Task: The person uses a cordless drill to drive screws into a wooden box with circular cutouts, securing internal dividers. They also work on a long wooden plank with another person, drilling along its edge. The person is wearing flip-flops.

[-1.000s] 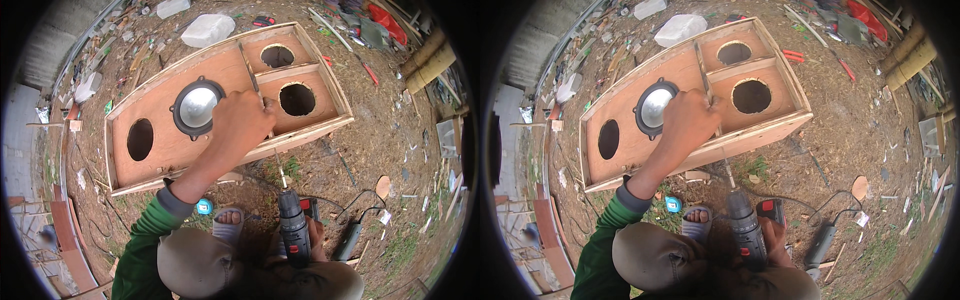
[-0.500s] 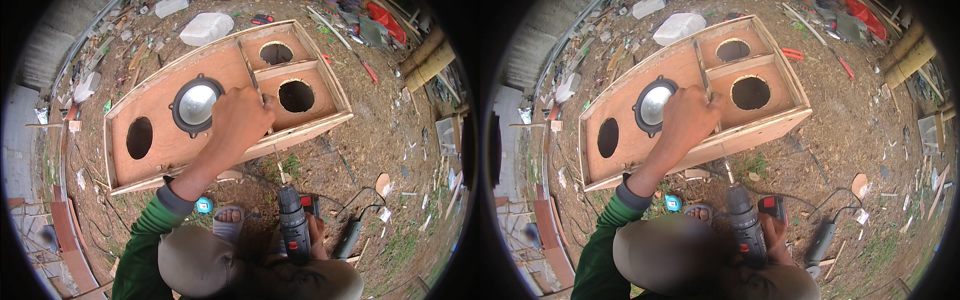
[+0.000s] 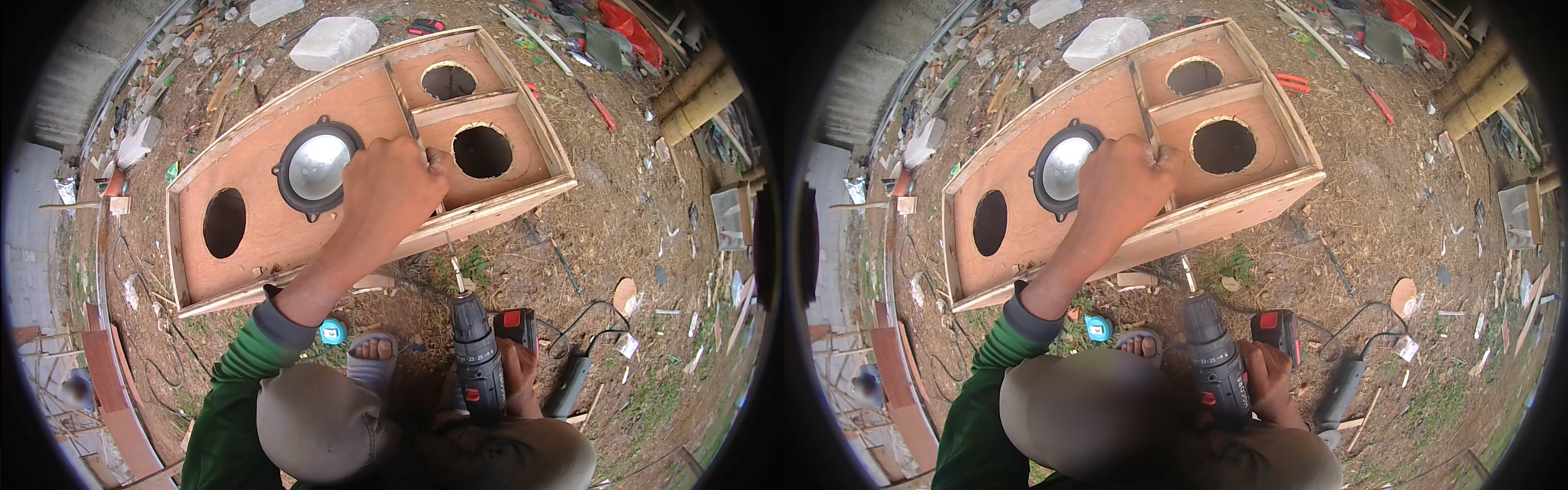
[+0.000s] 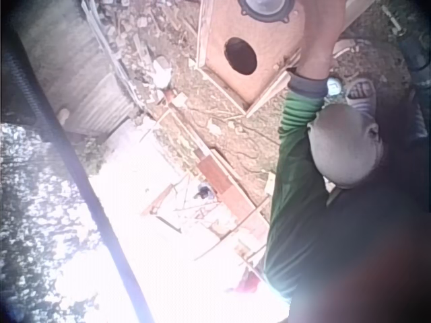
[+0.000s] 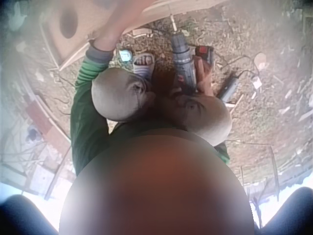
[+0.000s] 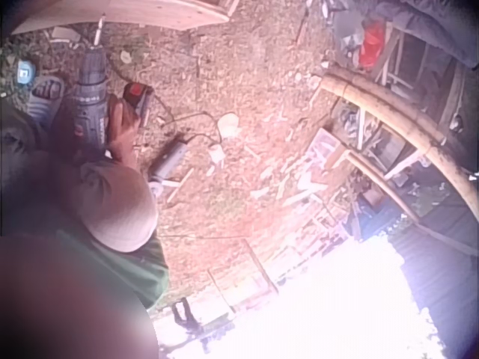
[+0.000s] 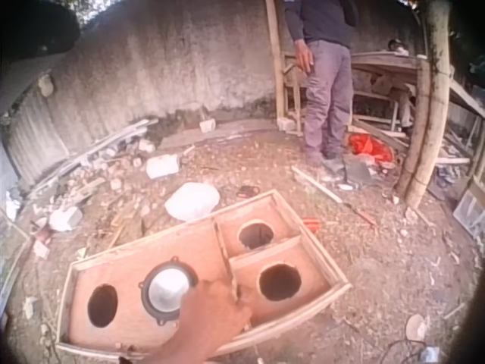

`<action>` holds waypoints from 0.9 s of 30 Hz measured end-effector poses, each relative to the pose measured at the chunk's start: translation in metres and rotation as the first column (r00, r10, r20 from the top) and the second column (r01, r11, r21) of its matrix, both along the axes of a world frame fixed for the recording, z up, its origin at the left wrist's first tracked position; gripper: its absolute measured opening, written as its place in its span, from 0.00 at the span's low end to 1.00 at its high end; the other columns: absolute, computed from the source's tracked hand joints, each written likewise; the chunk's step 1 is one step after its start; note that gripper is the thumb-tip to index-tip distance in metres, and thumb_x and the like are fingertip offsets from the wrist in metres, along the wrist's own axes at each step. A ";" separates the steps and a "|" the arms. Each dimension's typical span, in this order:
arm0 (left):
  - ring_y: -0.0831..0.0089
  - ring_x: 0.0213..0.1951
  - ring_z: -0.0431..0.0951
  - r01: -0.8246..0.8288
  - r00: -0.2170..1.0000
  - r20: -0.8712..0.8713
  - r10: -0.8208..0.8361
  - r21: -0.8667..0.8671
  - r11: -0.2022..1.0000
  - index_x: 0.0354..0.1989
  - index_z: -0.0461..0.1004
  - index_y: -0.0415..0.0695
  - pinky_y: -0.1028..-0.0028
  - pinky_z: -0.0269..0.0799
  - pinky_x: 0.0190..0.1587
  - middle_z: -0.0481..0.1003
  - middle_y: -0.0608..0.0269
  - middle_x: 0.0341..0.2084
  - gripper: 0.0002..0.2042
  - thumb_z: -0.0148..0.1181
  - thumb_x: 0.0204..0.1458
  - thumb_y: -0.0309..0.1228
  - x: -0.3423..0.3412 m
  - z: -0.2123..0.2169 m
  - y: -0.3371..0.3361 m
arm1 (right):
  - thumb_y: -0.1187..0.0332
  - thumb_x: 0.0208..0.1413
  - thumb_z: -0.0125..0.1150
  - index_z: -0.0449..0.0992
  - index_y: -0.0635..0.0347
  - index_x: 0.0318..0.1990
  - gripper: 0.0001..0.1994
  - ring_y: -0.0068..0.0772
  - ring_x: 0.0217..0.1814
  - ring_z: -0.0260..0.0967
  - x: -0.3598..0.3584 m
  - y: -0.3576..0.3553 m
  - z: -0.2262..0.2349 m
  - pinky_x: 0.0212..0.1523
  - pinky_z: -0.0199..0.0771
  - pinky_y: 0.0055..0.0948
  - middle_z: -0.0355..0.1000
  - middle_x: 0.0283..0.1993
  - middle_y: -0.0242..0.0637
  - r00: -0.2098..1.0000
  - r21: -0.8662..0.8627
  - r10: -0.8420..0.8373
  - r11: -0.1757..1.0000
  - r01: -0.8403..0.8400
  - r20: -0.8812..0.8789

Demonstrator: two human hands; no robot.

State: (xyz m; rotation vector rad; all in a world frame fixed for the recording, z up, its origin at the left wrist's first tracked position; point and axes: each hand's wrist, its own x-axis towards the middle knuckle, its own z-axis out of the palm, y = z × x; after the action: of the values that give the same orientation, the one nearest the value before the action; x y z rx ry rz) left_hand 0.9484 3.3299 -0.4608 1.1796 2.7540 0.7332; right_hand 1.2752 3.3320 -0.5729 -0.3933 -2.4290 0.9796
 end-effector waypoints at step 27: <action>0.37 0.33 0.86 0.012 1.000 0.014 -0.011 -0.074 0.997 0.29 0.84 0.31 0.47 0.83 0.41 0.82 0.33 0.27 0.22 0.61 0.59 0.43 0.000 0.003 -0.001 | 0.69 0.51 0.70 0.76 0.71 0.49 0.20 0.48 0.27 0.76 -0.001 0.001 0.035 0.27 0.75 0.44 0.74 0.30 0.44 0.991 0.179 -0.061 0.983 0.039 0.119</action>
State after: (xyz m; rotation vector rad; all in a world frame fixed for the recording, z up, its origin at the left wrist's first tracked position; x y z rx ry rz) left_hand 0.9483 3.3293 -0.4574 1.1701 2.7352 0.6305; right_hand 1.2741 3.3334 -0.5377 -0.4623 -2.5793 0.7311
